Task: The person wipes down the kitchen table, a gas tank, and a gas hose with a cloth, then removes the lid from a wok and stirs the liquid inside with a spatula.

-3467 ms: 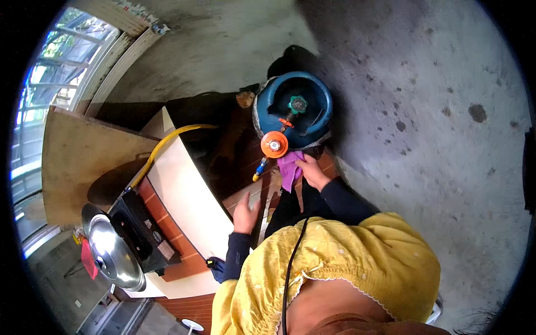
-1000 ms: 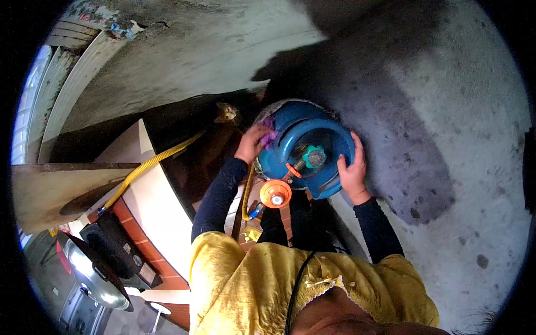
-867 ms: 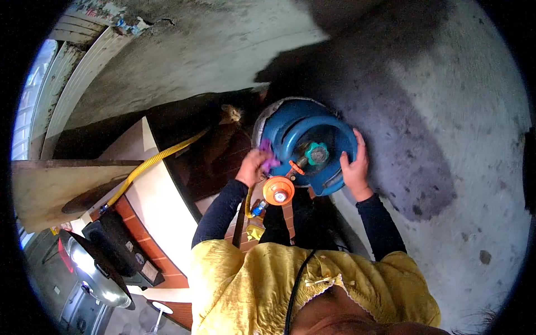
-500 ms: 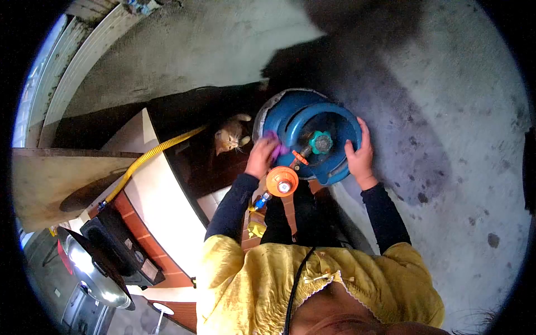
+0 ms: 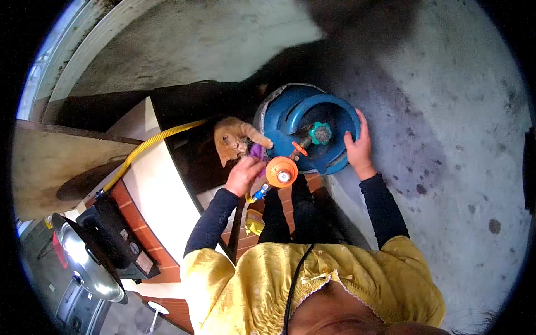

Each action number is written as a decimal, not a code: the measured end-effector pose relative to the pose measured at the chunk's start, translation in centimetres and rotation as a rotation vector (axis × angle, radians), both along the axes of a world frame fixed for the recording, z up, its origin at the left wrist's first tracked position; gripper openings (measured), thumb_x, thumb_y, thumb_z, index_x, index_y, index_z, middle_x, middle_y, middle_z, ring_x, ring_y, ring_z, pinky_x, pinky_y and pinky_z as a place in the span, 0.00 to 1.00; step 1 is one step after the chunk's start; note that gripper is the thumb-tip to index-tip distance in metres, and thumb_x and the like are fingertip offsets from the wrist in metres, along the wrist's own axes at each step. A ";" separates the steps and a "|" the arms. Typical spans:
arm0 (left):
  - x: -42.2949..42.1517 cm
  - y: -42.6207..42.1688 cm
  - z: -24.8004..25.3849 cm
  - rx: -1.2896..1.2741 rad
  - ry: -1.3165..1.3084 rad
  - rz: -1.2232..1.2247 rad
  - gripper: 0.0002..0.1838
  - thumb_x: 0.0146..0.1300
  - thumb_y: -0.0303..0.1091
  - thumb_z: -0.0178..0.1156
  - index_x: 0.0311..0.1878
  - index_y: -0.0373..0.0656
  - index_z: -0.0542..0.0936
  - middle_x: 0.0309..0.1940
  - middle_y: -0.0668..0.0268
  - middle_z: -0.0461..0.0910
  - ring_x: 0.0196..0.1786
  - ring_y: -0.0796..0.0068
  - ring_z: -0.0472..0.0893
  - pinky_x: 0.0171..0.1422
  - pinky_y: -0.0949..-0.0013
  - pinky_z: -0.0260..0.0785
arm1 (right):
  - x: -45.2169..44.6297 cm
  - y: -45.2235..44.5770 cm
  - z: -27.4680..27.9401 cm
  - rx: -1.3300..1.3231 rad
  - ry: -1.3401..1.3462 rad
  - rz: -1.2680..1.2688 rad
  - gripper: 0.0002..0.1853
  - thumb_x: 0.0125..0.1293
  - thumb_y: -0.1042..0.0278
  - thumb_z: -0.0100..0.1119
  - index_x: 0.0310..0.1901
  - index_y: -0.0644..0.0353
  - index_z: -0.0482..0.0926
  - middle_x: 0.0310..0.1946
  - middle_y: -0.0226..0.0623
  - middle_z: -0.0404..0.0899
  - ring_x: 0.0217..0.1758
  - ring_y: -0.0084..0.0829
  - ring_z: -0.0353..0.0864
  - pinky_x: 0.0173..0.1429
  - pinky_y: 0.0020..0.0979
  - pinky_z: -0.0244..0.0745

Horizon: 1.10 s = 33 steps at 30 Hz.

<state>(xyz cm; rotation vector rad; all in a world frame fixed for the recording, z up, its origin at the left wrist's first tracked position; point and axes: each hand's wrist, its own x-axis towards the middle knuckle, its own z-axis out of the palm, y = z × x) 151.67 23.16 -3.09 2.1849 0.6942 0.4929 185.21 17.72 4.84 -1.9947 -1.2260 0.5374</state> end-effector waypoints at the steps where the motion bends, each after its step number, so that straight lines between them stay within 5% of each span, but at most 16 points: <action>1: 0.2 1.1 1.6 0.082 0.004 0.182 0.18 0.44 0.20 0.57 0.43 0.41 0.78 0.40 0.56 0.75 0.45 0.54 0.75 0.50 0.60 0.68 | 0.0 0.3 -0.1 0.012 0.008 0.002 0.33 0.53 0.78 0.51 0.64 0.57 0.59 0.59 0.48 0.66 0.62 0.46 0.66 0.65 0.37 0.60; 4: 1.2 5.2 1.3 0.214 -0.011 0.638 0.21 0.43 0.17 0.56 0.44 0.42 0.77 0.43 0.57 0.75 0.46 0.53 0.74 0.51 0.59 0.68 | -0.2 0.0 0.1 0.050 -0.006 0.019 0.32 0.53 0.78 0.51 0.63 0.57 0.60 0.59 0.48 0.66 0.62 0.46 0.66 0.65 0.37 0.60; 5: 1.5 6.4 -1.2 0.270 0.022 0.720 0.16 0.50 0.20 0.54 0.44 0.41 0.78 0.40 0.54 0.76 0.43 0.52 0.75 0.50 0.56 0.68 | -0.3 0.0 0.4 0.026 0.005 0.014 0.32 0.53 0.78 0.51 0.63 0.58 0.60 0.60 0.48 0.66 0.63 0.46 0.65 0.65 0.37 0.59; 7: -0.5 3.2 -11.8 -0.258 0.978 0.251 0.17 0.48 0.32 0.59 0.44 0.39 0.76 0.44 0.53 0.75 0.50 0.56 0.73 0.56 0.61 0.67 | -0.3 0.1 0.5 0.016 0.010 0.019 0.32 0.53 0.78 0.51 0.63 0.58 0.60 0.60 0.48 0.65 0.63 0.46 0.64 0.65 0.37 0.59; 8: -0.9 1.5 -14.2 -0.155 0.860 -0.032 0.17 0.49 0.33 0.59 0.44 0.40 0.79 0.42 0.52 0.77 0.48 0.56 0.76 0.54 0.61 0.68 | -0.1 0.1 0.2 0.010 -0.044 0.030 0.32 0.54 0.78 0.51 0.64 0.58 0.59 0.60 0.48 0.65 0.63 0.46 0.64 0.65 0.38 0.59; 11: -1.2 -2.9 -11.6 -0.503 0.684 -0.140 0.16 0.44 0.29 0.62 0.40 0.51 0.83 0.36 0.55 0.81 0.42 0.61 0.81 0.49 0.64 0.71 | 0.1 0.1 0.2 -0.007 -0.031 0.015 0.32 0.54 0.78 0.51 0.64 0.59 0.59 0.60 0.48 0.65 0.63 0.47 0.65 0.64 0.38 0.60; 12: -1.5 -2.0 -7.5 -0.696 0.554 -0.072 0.15 0.45 0.25 0.60 0.40 0.45 0.83 0.36 0.56 0.82 0.40 0.61 0.81 0.47 0.66 0.72 | 0.0 0.0 0.3 0.002 -0.024 0.025 0.32 0.54 0.78 0.51 0.64 0.59 0.59 0.60 0.48 0.65 0.62 0.47 0.65 0.64 0.38 0.60; 16: -0.5 2.2 -2.8 -0.315 0.044 0.472 0.17 0.47 0.19 0.58 0.43 0.40 0.80 0.41 0.56 0.80 0.46 0.61 0.79 0.53 0.65 0.70 | 0.2 0.1 -0.1 0.067 -0.041 0.037 0.32 0.54 0.78 0.52 0.63 0.58 0.59 0.60 0.48 0.65 0.62 0.47 0.66 0.64 0.38 0.60; 18: 3.4 4.1 -0.7 -0.079 -0.148 0.280 0.20 0.45 0.20 0.60 0.45 0.42 0.78 0.44 0.55 0.78 0.49 0.56 0.77 0.54 0.62 0.69 | 0.1 0.0 0.2 0.035 -0.028 0.017 0.32 0.54 0.78 0.52 0.63 0.58 0.60 0.59 0.48 0.66 0.61 0.47 0.66 0.64 0.38 0.60; 21: 7.7 3.8 -4.3 -0.023 -0.057 -0.258 0.19 0.48 0.32 0.60 0.46 0.38 0.76 0.51 0.54 0.73 0.52 0.52 0.73 0.57 0.59 0.66 | 0.1 -0.1 0.2 -0.002 0.026 -0.004 0.32 0.54 0.78 0.51 0.63 0.58 0.60 0.59 0.48 0.66 0.62 0.47 0.66 0.64 0.38 0.60; 26: 4.2 1.8 -6.5 0.067 0.069 -0.405 0.15 0.53 0.32 0.53 0.45 0.42 0.78 0.47 0.59 0.76 0.50 0.59 0.74 0.57 0.62 0.65 | 0.1 -0.3 0.0 0.018 0.017 0.013 0.31 0.54 0.78 0.50 0.64 0.58 0.60 0.60 0.48 0.66 0.63 0.46 0.65 0.65 0.37 0.59; 28: 1.5 1.8 -8.2 0.171 0.383 -0.617 0.15 0.54 0.31 0.52 0.46 0.46 0.78 0.45 0.63 0.77 0.51 0.61 0.74 0.55 0.65 0.66 | 0.3 0.1 -0.2 0.074 0.025 0.019 0.31 0.55 0.78 0.50 0.64 0.58 0.59 0.60 0.48 0.65 0.63 0.46 0.65 0.65 0.37 0.58; 31: 2.3 1.6 -7.2 0.109 0.445 -0.547 0.13 0.55 0.29 0.53 0.44 0.46 0.79 0.43 0.61 0.78 0.51 0.58 0.74 0.55 0.65 0.66 | 0.2 -0.3 -0.1 0.061 0.046 0.018 0.31 0.55 0.78 0.50 0.63 0.59 0.59 0.60 0.48 0.65 0.64 0.45 0.64 0.66 0.37 0.58; 33: 3.5 0.9 -7.0 0.015 -0.041 -0.128 0.10 0.52 0.27 0.57 0.39 0.43 0.79 0.41 0.59 0.78 0.47 0.56 0.76 0.52 0.64 0.68 | 0.1 -0.1 0.1 0.038 0.044 0.001 0.31 0.55 0.78 0.49 0.63 0.60 0.60 0.60 0.48 0.65 0.64 0.45 0.64 0.66 0.36 0.58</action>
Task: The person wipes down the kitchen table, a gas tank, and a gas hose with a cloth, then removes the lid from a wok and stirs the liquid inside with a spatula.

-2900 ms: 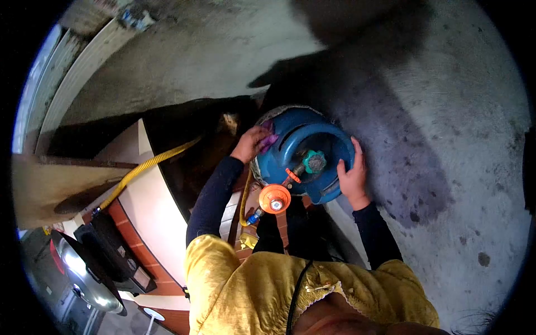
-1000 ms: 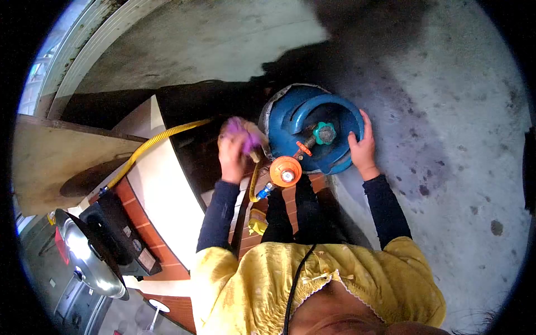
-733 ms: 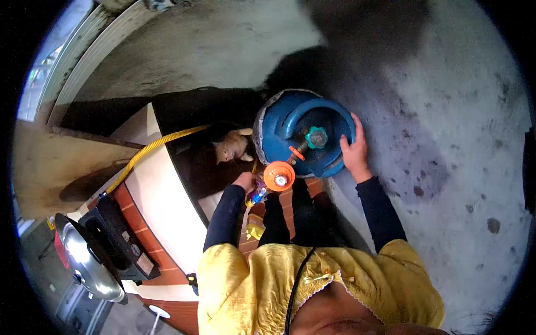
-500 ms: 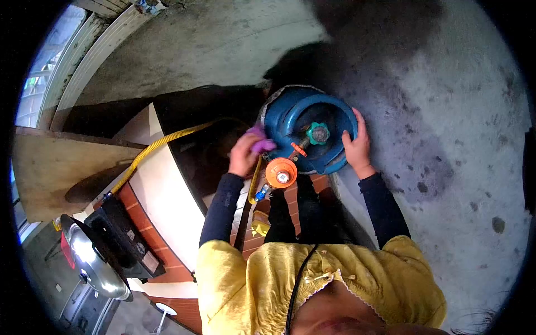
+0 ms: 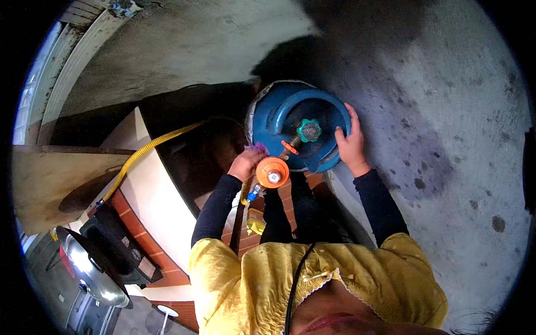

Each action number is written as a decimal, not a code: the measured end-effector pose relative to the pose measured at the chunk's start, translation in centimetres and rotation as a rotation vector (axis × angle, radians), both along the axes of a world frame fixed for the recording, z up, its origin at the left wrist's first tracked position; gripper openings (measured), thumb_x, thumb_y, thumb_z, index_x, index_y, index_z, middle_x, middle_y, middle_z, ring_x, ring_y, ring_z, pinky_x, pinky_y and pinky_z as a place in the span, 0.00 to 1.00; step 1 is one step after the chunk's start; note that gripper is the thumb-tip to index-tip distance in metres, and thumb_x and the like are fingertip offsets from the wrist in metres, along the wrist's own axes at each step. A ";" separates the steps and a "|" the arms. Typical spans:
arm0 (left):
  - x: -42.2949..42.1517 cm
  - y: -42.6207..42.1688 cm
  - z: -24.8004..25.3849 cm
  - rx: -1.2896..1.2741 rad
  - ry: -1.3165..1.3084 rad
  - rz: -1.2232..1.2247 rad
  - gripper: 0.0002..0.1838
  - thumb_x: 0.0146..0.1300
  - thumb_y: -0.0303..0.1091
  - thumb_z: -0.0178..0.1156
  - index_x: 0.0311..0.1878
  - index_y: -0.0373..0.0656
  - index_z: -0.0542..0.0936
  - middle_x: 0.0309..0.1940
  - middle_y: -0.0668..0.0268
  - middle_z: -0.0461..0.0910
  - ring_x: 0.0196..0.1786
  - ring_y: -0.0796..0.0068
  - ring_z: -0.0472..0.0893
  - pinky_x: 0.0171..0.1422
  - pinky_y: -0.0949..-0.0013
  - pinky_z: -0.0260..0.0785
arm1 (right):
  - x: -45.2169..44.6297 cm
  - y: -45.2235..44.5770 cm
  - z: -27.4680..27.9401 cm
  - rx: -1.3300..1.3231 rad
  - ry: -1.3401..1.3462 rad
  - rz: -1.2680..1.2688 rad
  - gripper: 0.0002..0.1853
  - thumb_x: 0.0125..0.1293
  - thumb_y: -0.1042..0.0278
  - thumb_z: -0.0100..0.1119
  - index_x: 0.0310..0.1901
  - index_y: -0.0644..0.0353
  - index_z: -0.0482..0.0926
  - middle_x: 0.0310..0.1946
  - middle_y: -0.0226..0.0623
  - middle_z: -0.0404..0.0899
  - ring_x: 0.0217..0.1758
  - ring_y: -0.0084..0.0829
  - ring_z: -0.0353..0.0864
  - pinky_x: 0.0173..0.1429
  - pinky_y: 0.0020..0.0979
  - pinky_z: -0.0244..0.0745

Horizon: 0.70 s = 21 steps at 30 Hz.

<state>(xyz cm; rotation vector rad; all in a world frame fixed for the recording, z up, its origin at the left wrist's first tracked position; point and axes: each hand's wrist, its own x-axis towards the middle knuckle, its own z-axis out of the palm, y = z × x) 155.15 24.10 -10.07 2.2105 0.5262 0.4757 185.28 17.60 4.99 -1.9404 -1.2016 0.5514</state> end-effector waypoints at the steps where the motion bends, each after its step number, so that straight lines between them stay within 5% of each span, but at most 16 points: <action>1: 1.1 0.4 1.0 -0.009 -0.003 -0.003 0.10 0.52 0.27 0.57 0.39 0.43 0.79 0.41 0.59 0.78 0.47 0.56 0.76 0.52 0.64 0.68 | 0.2 -0.1 -0.2 -0.009 -0.003 -0.003 0.31 0.55 0.78 0.49 0.63 0.60 0.60 0.60 0.48 0.65 0.64 0.45 0.64 0.66 0.36 0.58; 3: 3.8 2.0 2.9 0.066 -0.135 0.328 0.22 0.42 0.21 0.58 0.46 0.41 0.76 0.42 0.55 0.75 0.47 0.52 0.74 0.54 0.60 0.67 | 0.2 -0.1 -0.6 0.008 -0.013 -0.002 0.31 0.55 0.78 0.50 0.64 0.58 0.60 0.59 0.47 0.67 0.63 0.42 0.66 0.64 0.34 0.60; 11: 0.8 1.0 0.6 0.040 0.051 0.232 0.19 0.48 0.25 0.54 0.47 0.41 0.77 0.44 0.56 0.74 0.48 0.53 0.74 0.51 0.60 0.68 | 0.1 0.1 -0.2 -0.033 0.068 -0.028 0.31 0.54 0.77 0.51 0.63 0.59 0.61 0.59 0.49 0.66 0.61 0.45 0.67 0.64 0.36 0.61; 13: -2.1 0.0 -1.0 0.012 0.268 0.168 0.19 0.46 0.25 0.57 0.45 0.42 0.78 0.41 0.56 0.76 0.46 0.53 0.75 0.52 0.63 0.68 | 0.1 0.0 -0.1 -0.004 0.004 -0.012 0.31 0.54 0.77 0.51 0.63 0.58 0.61 0.59 0.49 0.66 0.61 0.46 0.67 0.63 0.37 0.61; 15: -5.6 -0.3 -3.0 -0.211 0.384 0.130 0.18 0.45 0.24 0.58 0.43 0.41 0.79 0.40 0.55 0.77 0.45 0.54 0.76 0.50 0.63 0.70 | 0.4 -0.4 -0.5 -0.026 0.041 -0.020 0.31 0.54 0.77 0.50 0.63 0.57 0.61 0.59 0.48 0.66 0.62 0.46 0.66 0.64 0.37 0.61; 16: -6.2 -0.3 -0.9 -0.248 0.506 0.264 0.17 0.43 0.21 0.57 0.40 0.40 0.80 0.41 0.54 0.77 0.44 0.55 0.77 0.49 0.63 0.71 | 0.4 -0.3 -0.6 0.009 -0.003 -0.004 0.31 0.54 0.78 0.50 0.63 0.57 0.61 0.60 0.48 0.65 0.62 0.46 0.66 0.64 0.37 0.61; 17: -6.0 -0.3 0.4 -0.163 0.321 0.523 0.17 0.42 0.18 0.57 0.40 0.38 0.79 0.40 0.54 0.77 0.44 0.56 0.77 0.48 0.64 0.71 | 0.4 -0.1 -0.5 0.043 -0.048 0.011 0.31 0.54 0.78 0.50 0.63 0.57 0.61 0.60 0.48 0.65 0.63 0.46 0.65 0.64 0.37 0.61; 21: -1.3 -0.5 11.3 -0.124 -0.023 0.838 0.14 0.48 0.20 0.60 0.41 0.38 0.78 0.40 0.56 0.77 0.44 0.59 0.78 0.51 0.68 0.68 | 0.3 0.0 0.2 0.021 0.041 0.006 0.30 0.55 0.78 0.49 0.63 0.59 0.61 0.61 0.47 0.64 0.64 0.46 0.63 0.65 0.38 0.60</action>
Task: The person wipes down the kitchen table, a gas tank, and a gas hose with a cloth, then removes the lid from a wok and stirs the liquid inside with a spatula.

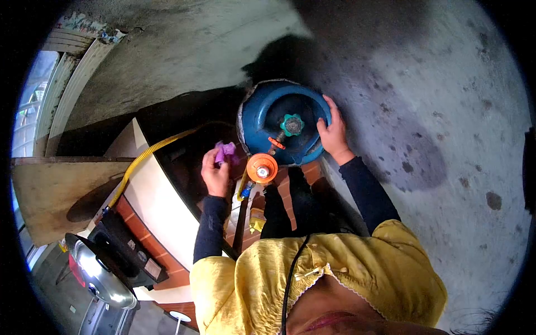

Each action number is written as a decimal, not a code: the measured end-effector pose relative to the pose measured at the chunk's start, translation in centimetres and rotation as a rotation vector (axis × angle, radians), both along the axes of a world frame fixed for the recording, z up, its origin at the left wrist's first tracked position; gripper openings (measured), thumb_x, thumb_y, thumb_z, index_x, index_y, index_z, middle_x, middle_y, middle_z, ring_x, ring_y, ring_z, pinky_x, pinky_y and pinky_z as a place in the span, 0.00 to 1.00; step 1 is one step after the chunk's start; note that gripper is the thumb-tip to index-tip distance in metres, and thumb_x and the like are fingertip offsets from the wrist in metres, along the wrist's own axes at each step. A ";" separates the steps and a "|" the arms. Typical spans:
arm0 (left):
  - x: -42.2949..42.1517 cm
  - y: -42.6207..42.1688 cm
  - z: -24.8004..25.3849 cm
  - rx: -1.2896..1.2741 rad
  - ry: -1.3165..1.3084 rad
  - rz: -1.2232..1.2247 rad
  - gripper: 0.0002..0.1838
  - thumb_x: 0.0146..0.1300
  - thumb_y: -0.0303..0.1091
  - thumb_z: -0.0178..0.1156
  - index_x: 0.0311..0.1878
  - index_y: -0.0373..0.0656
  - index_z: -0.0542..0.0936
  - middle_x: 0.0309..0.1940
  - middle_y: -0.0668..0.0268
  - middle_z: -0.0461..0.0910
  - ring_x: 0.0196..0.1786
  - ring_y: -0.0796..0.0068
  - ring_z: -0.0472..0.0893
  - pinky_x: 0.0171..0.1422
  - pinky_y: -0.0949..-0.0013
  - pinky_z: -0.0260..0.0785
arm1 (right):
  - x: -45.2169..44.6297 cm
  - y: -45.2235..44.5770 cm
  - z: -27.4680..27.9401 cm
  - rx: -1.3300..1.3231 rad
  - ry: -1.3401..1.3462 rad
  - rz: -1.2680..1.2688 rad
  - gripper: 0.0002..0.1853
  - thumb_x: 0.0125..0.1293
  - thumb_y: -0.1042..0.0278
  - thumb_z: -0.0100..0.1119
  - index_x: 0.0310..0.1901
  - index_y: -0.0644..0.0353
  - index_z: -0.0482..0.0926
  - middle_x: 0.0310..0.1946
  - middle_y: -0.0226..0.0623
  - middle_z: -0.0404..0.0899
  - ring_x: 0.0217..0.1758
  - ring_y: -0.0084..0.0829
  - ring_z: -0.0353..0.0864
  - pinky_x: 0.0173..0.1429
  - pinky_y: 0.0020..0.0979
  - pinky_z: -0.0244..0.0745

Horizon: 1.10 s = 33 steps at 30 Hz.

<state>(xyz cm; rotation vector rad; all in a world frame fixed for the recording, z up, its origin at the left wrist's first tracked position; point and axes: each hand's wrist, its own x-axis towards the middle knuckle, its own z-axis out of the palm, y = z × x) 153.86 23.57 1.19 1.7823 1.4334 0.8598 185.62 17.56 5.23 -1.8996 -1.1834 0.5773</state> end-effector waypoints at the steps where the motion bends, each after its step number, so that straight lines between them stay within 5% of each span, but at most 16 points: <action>1: 1.5 -0.9 1.8 -0.010 -0.098 0.007 0.14 0.52 0.22 0.61 0.44 0.38 0.77 0.39 0.61 0.78 0.44 0.68 0.77 0.51 0.70 0.68 | 0.1 0.0 -0.1 0.001 0.003 -0.002 0.30 0.55 0.78 0.49 0.63 0.59 0.61 0.61 0.47 0.64 0.64 0.46 0.63 0.65 0.38 0.60; 4: 6.2 -4.7 4.6 -0.558 -0.707 0.053 0.17 0.59 0.24 0.58 0.52 0.38 0.73 0.46 0.68 0.76 0.47 0.80 0.74 0.54 0.74 0.66 | 0.2 -0.2 -0.4 0.005 -0.019 0.008 0.29 0.57 0.75 0.52 0.62 0.59 0.61 0.60 0.49 0.64 0.63 0.48 0.63 0.65 0.39 0.59; 8: 11.5 -6.3 6.9 -0.769 -1.123 0.181 0.14 0.63 0.27 0.55 0.52 0.37 0.72 0.45 0.68 0.76 0.46 0.79 0.75 0.52 0.76 0.66 | 0.2 -0.9 2.0 0.179 -0.343 -0.028 0.21 0.62 0.68 0.54 0.56 0.62 0.68 0.55 0.49 0.68 0.56 0.45 0.69 0.57 0.37 0.66; 10: 12.5 -6.8 8.1 -0.811 -1.181 0.227 0.14 0.64 0.30 0.54 0.53 0.38 0.72 0.45 0.67 0.76 0.46 0.78 0.75 0.52 0.75 0.67 | -0.9 -2.6 5.9 0.049 -0.040 -0.057 0.21 0.61 0.69 0.56 0.56 0.62 0.68 0.52 0.47 0.70 0.52 0.39 0.71 0.50 0.33 0.71; 13: 13.3 -8.2 8.2 -0.955 -1.162 -0.138 0.17 0.66 0.32 0.50 0.58 0.39 0.69 0.53 0.64 0.73 0.53 0.71 0.74 0.58 0.67 0.67 | -3.7 -4.3 8.6 0.113 -0.006 0.248 0.27 0.59 0.64 0.61 0.58 0.62 0.66 0.50 0.47 0.71 0.48 0.39 0.74 0.50 0.33 0.71; 14: 13.5 -9.1 8.7 -1.154 -1.375 -0.194 0.19 0.67 0.33 0.49 0.60 0.39 0.67 0.54 0.63 0.72 0.55 0.70 0.73 0.60 0.65 0.66 | -4.2 -4.8 8.9 0.100 -0.081 0.379 0.28 0.58 0.63 0.61 0.59 0.62 0.66 0.50 0.48 0.71 0.48 0.41 0.74 0.51 0.34 0.70; 16: 12.7 -9.2 9.9 -1.303 -1.387 -0.234 0.20 0.67 0.31 0.48 0.61 0.38 0.65 0.56 0.62 0.70 0.57 0.70 0.72 0.60 0.65 0.67 | -3.6 -5.6 8.3 0.044 0.061 0.371 0.29 0.57 0.63 0.62 0.59 0.65 0.66 0.50 0.50 0.71 0.50 0.44 0.73 0.54 0.36 0.69; 17: 12.2 -9.4 9.8 -1.297 -1.397 -0.234 0.20 0.67 0.31 0.48 0.61 0.38 0.65 0.56 0.62 0.70 0.57 0.70 0.72 0.60 0.65 0.67 | -2.8 -5.7 8.1 0.002 -0.054 0.320 0.29 0.57 0.64 0.62 0.58 0.65 0.67 0.49 0.50 0.72 0.50 0.45 0.73 0.53 0.36 0.69; 20: 9.8 -10.3 7.7 -1.003 -0.867 -0.311 0.18 0.66 0.28 0.48 0.59 0.35 0.67 0.55 0.62 0.72 0.54 0.71 0.75 0.54 0.70 0.70 | -0.1 -3.3 8.5 0.099 -0.580 0.136 0.21 0.58 0.68 0.57 0.53 0.63 0.72 0.44 0.47 0.75 0.45 0.45 0.73 0.47 0.38 0.69; 22: 8.1 -10.6 6.0 -0.996 -0.814 -0.183 0.16 0.66 0.29 0.49 0.56 0.35 0.71 0.50 0.63 0.76 0.50 0.73 0.76 0.53 0.72 0.69 | 0.4 -2.6 7.0 -0.124 -0.258 0.415 0.19 0.57 0.71 0.54 0.52 0.63 0.74 0.48 0.43 0.75 0.48 0.43 0.72 0.50 0.37 0.68; 24: 6.6 -10.3 6.1 -0.897 -0.752 -0.070 0.14 0.66 0.29 0.50 0.53 0.36 0.73 0.46 0.65 0.78 0.46 0.76 0.77 0.51 0.73 0.70 | -3.0 -8.3 1.6 0.029 -0.634 0.258 0.20 0.55 0.74 0.53 0.51 0.60 0.75 0.52 0.39 0.74 0.50 0.40 0.69 0.54 0.34 0.67; 30: 4.3 -8.2 4.6 -0.830 -0.788 0.082 0.13 0.66 0.29 0.51 0.51 0.36 0.74 0.45 0.64 0.78 0.44 0.78 0.78 0.48 0.75 0.71 | -6.6 -10.6 3.2 -0.002 -0.302 0.631 0.22 0.52 0.76 0.56 0.51 0.57 0.76 0.55 0.38 0.71 0.50 0.39 0.70 0.57 0.35 0.66; 33: 4.0 -7.3 5.9 -0.778 -0.729 0.127 0.14 0.66 0.29 0.51 0.52 0.34 0.73 0.45 0.63 0.78 0.44 0.77 0.78 0.48 0.76 0.71 | -3.8 -5.6 5.4 0.178 -0.468 0.221 0.20 0.49 0.78 0.60 0.47 0.57 0.78 0.50 0.40 0.73 0.50 0.42 0.70 0.55 0.37 0.66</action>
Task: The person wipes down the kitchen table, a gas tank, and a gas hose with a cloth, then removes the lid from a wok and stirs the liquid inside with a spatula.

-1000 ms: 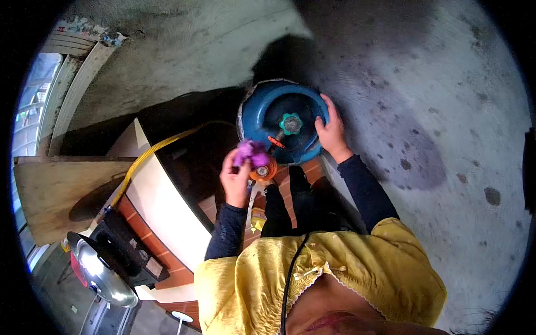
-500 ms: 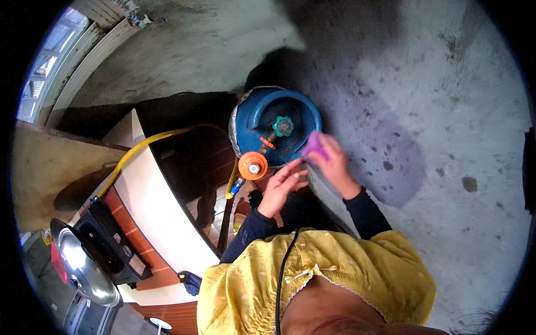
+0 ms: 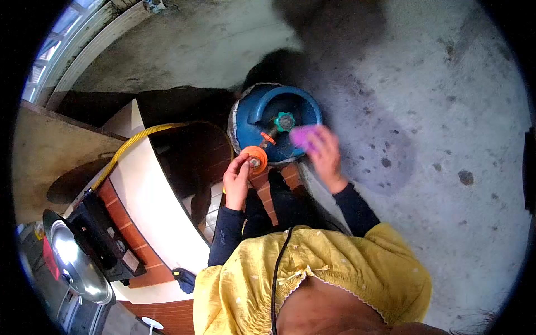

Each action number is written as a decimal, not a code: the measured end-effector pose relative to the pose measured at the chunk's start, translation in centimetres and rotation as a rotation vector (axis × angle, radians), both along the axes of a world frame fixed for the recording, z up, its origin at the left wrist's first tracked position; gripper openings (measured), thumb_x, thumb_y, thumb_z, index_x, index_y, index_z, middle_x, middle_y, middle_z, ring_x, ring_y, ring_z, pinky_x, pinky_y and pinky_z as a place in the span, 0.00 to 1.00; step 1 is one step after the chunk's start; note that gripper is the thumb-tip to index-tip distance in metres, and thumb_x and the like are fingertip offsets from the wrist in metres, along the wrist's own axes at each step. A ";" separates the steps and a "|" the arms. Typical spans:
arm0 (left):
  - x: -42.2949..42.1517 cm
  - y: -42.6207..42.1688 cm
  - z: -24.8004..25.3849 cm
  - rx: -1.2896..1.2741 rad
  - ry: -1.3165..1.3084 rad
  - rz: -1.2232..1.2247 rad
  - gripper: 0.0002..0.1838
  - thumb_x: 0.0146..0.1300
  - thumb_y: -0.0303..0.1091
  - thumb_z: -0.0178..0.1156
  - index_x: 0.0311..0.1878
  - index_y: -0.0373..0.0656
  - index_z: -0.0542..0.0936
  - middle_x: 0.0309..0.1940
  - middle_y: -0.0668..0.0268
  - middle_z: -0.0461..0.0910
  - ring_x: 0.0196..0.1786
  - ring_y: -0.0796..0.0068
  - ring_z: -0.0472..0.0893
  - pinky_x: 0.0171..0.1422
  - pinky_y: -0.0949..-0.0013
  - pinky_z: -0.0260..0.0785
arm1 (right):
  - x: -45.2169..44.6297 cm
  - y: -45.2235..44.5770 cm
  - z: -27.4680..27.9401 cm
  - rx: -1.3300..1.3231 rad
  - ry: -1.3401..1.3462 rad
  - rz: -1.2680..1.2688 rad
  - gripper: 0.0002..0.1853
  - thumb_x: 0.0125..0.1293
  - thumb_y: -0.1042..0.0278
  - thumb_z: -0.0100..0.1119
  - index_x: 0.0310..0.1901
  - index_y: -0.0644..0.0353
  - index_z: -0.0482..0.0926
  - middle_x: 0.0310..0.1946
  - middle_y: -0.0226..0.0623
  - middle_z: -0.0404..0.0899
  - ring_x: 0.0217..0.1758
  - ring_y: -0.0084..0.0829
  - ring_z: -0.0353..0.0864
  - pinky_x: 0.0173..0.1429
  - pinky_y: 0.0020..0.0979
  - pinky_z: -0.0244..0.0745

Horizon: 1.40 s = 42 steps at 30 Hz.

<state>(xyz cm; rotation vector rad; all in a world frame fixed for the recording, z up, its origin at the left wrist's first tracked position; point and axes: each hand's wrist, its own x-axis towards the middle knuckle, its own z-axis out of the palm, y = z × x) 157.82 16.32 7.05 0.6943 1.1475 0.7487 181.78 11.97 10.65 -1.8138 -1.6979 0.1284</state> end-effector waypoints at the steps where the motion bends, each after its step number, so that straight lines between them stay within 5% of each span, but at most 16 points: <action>1: 0.1 0.5 -0.4 0.005 0.002 0.000 0.14 0.66 0.29 0.51 0.52 0.34 0.73 0.45 0.63 0.78 0.44 0.77 0.78 0.48 0.76 0.71 | 1.2 1.8 0.6 -0.014 -0.010 -0.134 0.19 0.49 0.79 0.61 0.45 0.57 0.79 0.48 0.40 0.74 0.50 0.43 0.70 0.54 0.38 0.66; 3: 0.8 1.5 -1.4 0.336 0.245 -0.134 0.14 0.63 0.28 0.53 0.51 0.34 0.74 0.42 0.62 0.78 0.43 0.77 0.77 0.48 0.75 0.70 | 4.0 4.2 -1.4 0.014 -0.014 -0.159 0.17 0.50 0.78 0.61 0.44 0.57 0.79 0.45 0.39 0.75 0.49 0.43 0.70 0.53 0.39 0.65; 4: 1.5 2.4 -0.1 0.222 0.212 -0.150 0.15 0.62 0.29 0.54 0.51 0.34 0.74 0.44 0.60 0.78 0.44 0.74 0.78 0.49 0.73 0.70 | 4.1 3.8 -2.8 -0.063 -0.101 -0.145 0.17 0.49 0.77 0.62 0.44 0.58 0.79 0.44 0.39 0.75 0.49 0.43 0.70 0.54 0.38 0.66; 8: 4.3 5.9 -0.2 0.722 0.495 -0.169 0.19 0.58 0.30 0.57 0.52 0.33 0.71 0.48 0.49 0.74 0.50 0.52 0.75 0.55 0.62 0.66 | 3.0 -1.4 -3.3 -0.036 -0.088 -0.012 0.17 0.48 0.76 0.64 0.43 0.57 0.80 0.43 0.40 0.76 0.49 0.43 0.71 0.53 0.37 0.67; 10: 6.0 7.6 -0.6 0.886 0.621 -0.139 0.21 0.58 0.32 0.57 0.52 0.30 0.70 0.51 0.47 0.72 0.52 0.48 0.72 0.58 0.57 0.63 | 3.7 -3.2 -4.7 -0.215 0.372 -0.163 0.17 0.48 0.75 0.65 0.43 0.57 0.80 0.42 0.40 0.76 0.47 0.42 0.72 0.53 0.36 0.68; 17: 7.8 9.5 -2.0 0.746 0.675 -0.233 0.20 0.58 0.32 0.56 0.53 0.34 0.72 0.51 0.48 0.74 0.53 0.49 0.73 0.58 0.60 0.65 | 4.6 13.2 1.0 0.089 -0.073 0.148 0.14 0.51 0.74 0.61 0.42 0.58 0.80 0.41 0.41 0.76 0.47 0.43 0.72 0.52 0.38 0.68; 22: 7.8 10.0 -3.1 0.705 0.631 -0.213 0.20 0.56 0.32 0.59 0.51 0.34 0.75 0.49 0.48 0.75 0.52 0.50 0.75 0.56 0.61 0.67 | 7.4 7.4 -2.9 -0.038 -0.141 0.111 0.15 0.48 0.79 0.60 0.40 0.58 0.80 0.37 0.40 0.76 0.44 0.42 0.72 0.50 0.36 0.69; 25: 7.5 10.4 -3.7 0.660 0.578 -0.218 0.22 0.55 0.33 0.64 0.52 0.35 0.75 0.48 0.50 0.77 0.51 0.59 0.78 0.54 0.67 0.69 | 8.8 -0.4 -3.3 -0.365 0.170 -0.091 0.16 0.47 0.80 0.63 0.40 0.58 0.81 0.32 0.40 0.75 0.38 0.39 0.75 0.43 0.34 0.71; 27: 7.3 10.8 -3.0 0.478 0.532 -0.270 0.23 0.54 0.33 0.64 0.53 0.35 0.75 0.48 0.52 0.78 0.51 0.61 0.78 0.54 0.67 0.69 | 10.5 -1.6 -4.0 -0.368 -0.066 0.077 0.15 0.48 0.77 0.64 0.41 0.60 0.80 0.33 0.40 0.77 0.38 0.38 0.77 0.43 0.34 0.72; 30: 7.0 10.9 -2.9 0.452 0.494 -0.258 0.24 0.53 0.33 0.65 0.54 0.36 0.75 0.49 0.52 0.78 0.51 0.63 0.78 0.54 0.68 0.69 | 8.1 3.5 -1.6 -0.137 0.138 -0.180 0.13 0.51 0.71 0.64 0.40 0.62 0.80 0.38 0.41 0.78 0.42 0.40 0.77 0.47 0.33 0.72; 33: 7.1 10.8 -2.5 0.457 0.513 -0.275 0.24 0.52 0.33 0.66 0.53 0.35 0.75 0.49 0.51 0.77 0.51 0.63 0.78 0.54 0.68 0.69 | 2.1 11.9 1.0 0.089 0.133 -0.022 0.13 0.52 0.68 0.64 0.40 0.60 0.80 0.40 0.40 0.78 0.43 0.41 0.76 0.50 0.36 0.70; 35: 7.2 10.6 -3.1 0.505 0.502 -0.220 0.24 0.50 0.34 0.66 0.51 0.36 0.76 0.43 0.49 0.79 0.48 0.56 0.79 0.51 0.64 0.70 | -1.7 15.3 -0.5 0.092 0.136 0.392 0.10 0.50 0.69 0.62 0.37 0.56 0.81 0.39 0.36 0.78 0.45 0.37 0.75 0.49 0.37 0.69; 36: 6.9 11.0 -3.0 0.496 0.666 -0.361 0.24 0.51 0.37 0.66 0.50 0.36 0.77 0.44 0.50 0.79 0.49 0.56 0.79 0.52 0.63 0.70 | -3.0 15.9 -1.8 0.143 -0.140 0.539 0.10 0.48 0.70 0.59 0.35 0.53 0.81 0.37 0.33 0.78 0.44 0.37 0.74 0.48 0.37 0.70; 42: 6.8 10.4 -3.0 0.487 0.574 -0.274 0.25 0.53 0.39 0.65 0.51 0.33 0.75 0.46 0.48 0.78 0.51 0.57 0.78 0.54 0.64 0.69 | 2.7 13.0 -3.4 0.070 -0.171 0.029 0.14 0.48 0.78 0.58 0.39 0.54 0.79 0.41 0.39 0.75 0.47 0.43 0.70 0.51 0.38 0.68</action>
